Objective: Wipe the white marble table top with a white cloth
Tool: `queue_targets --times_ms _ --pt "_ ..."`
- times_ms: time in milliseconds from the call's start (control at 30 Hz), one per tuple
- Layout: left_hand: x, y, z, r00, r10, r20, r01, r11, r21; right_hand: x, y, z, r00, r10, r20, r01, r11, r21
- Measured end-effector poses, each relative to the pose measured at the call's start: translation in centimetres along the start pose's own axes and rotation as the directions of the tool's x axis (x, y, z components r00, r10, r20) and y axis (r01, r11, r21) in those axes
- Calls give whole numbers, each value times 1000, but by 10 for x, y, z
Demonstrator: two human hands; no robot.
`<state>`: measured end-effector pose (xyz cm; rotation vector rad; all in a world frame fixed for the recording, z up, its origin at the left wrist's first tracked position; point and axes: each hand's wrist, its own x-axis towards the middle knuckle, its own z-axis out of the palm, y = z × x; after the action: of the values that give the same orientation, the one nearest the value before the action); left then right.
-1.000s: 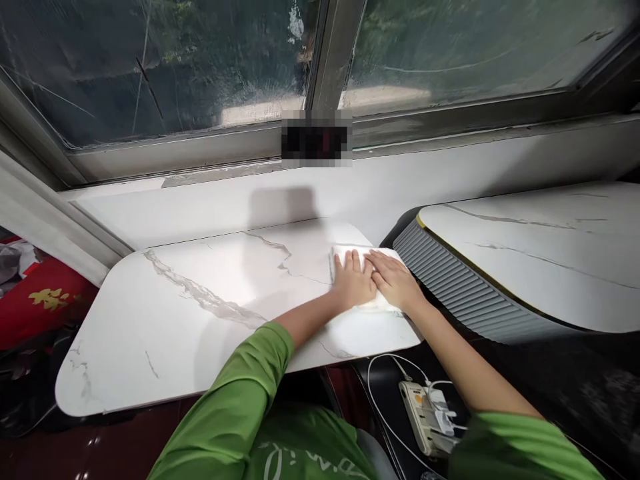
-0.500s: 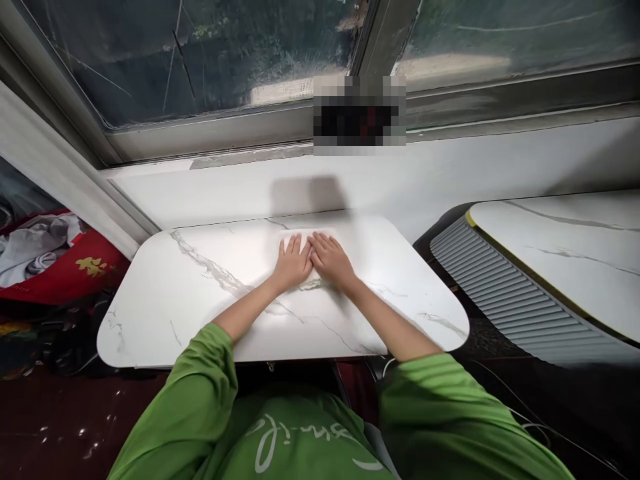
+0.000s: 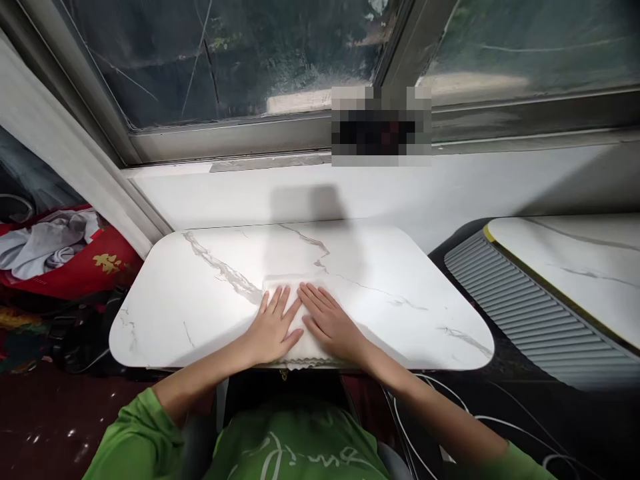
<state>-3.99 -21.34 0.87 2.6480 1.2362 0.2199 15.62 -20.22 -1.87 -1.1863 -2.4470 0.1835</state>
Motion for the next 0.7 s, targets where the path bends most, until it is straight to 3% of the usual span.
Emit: queue_targets --times_ms 133,233,333,400,567,700 --pt "41 -40 -2 986 -166 22 166 986 -31 51 25 14 1000 -8 -6 7 997 -76" --pt "84 -76 -5 956 -279 -85 282 959 16 104 45 31 995 89 -54 -94 991 -92" --pt "118 -110 -11 933 -288 -217 309 949 67 154 62 43 982 171 -86 -177 981 -75" --pt "133 -125 -14 925 -294 -240 322 943 88 177 71 45 979 185 -86 -190 980 -61" --pt "138 -133 -18 927 -305 -217 335 935 114 190 75 43 978 188 -93 -194 980 -53" --pt "107 -118 -13 930 -292 -222 328 933 145 166 50 46 982 152 -116 -159 986 -54"
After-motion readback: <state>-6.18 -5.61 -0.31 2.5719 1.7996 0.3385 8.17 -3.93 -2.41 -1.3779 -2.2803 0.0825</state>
